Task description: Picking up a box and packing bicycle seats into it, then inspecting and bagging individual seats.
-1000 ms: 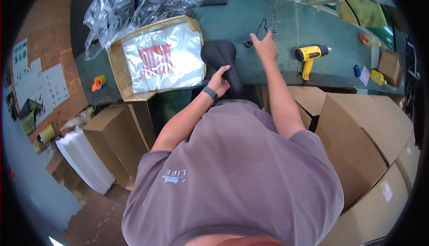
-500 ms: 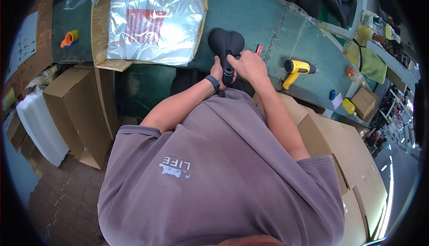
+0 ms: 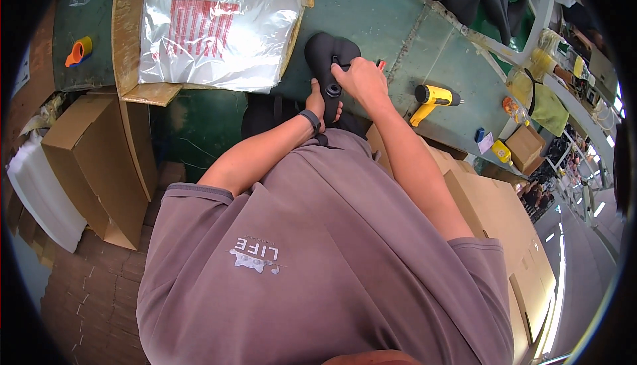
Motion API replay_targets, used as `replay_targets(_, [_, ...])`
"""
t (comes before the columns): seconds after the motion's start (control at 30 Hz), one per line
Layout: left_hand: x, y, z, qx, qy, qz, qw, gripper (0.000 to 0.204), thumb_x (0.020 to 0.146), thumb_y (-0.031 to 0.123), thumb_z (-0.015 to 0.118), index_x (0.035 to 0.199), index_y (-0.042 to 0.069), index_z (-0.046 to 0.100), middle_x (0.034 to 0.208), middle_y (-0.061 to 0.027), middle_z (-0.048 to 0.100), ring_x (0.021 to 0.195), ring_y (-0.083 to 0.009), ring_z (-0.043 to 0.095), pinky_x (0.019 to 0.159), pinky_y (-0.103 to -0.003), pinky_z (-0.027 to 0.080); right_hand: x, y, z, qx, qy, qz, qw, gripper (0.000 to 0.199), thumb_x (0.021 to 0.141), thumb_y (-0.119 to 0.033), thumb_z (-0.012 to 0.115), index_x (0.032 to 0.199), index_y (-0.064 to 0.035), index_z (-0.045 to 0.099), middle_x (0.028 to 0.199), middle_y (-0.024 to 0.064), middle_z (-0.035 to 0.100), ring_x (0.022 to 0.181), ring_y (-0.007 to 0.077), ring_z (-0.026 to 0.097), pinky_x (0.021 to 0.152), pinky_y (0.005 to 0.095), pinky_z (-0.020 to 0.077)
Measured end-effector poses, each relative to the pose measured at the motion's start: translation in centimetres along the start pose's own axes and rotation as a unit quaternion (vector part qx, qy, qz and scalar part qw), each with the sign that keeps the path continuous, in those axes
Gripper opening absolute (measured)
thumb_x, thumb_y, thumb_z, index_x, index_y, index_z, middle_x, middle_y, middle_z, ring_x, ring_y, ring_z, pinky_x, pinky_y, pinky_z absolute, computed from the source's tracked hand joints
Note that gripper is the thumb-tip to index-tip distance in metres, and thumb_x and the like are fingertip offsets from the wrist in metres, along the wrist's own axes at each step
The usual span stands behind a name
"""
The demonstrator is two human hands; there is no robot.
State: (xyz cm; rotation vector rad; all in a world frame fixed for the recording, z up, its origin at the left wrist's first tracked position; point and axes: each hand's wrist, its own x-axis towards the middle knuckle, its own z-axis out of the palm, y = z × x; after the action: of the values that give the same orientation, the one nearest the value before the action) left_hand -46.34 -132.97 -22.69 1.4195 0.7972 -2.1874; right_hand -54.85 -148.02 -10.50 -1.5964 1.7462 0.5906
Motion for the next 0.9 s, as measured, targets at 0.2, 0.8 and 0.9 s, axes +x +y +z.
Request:
replay_targets(0.2, [-0.1, 0.0, 0.2, 0.010, 0.006, 0.011, 1.000, 0.095, 0.108, 0.089, 0.024, 0.111, 0.006, 0.069, 0.082, -0.0125, 0.072, 0.065, -0.0245, 0.069, 0.056, -0.037, 0.059, 1.7, -0.4, 0.0, 0.015, 0.017, 0.016, 1.000, 0.069, 0.094, -0.055, 0.069, 0.107, 0.0115, 0.081, 0.107, 0.0365, 0.079, 0.105, 0.0513, 0.078, 0.097, 0.0549, 0.0623])
replay_targets(0.8, [0.4, -0.3, 0.3, 0.012, -0.001, 0.028, 1.000, 0.096, 0.107, 0.089, 0.022, 0.107, 0.005, 0.068, 0.080, -0.0130, 0.071, 0.063, -0.0245, 0.068, 0.055, -0.039, 0.058, 3.2, 1.8, -0.7, 0.052, -0.025, 0.016, 0.998, 0.070, 0.090, -0.059, 0.071, 0.096, 0.0108, 0.079, 0.096, 0.0338, 0.077, 0.094, 0.0480, 0.078, 0.090, 0.0534, 0.0628])
replay_targets(0.9, [-0.1, 0.0, 0.4, 0.003, -0.009, 0.027, 1.000, 0.094, 0.107, 0.089, 0.024, 0.108, 0.007, 0.069, 0.080, -0.0131, 0.072, 0.063, -0.0246, 0.068, 0.053, -0.038, 0.058, -2.4, 2.1, -0.3, 0.010, -0.023, -0.022, 0.999, 0.071, 0.091, -0.059, 0.070, 0.090, 0.0118, 0.079, 0.087, 0.0344, 0.077, 0.089, 0.0479, 0.080, 0.086, 0.0544, 0.0636])
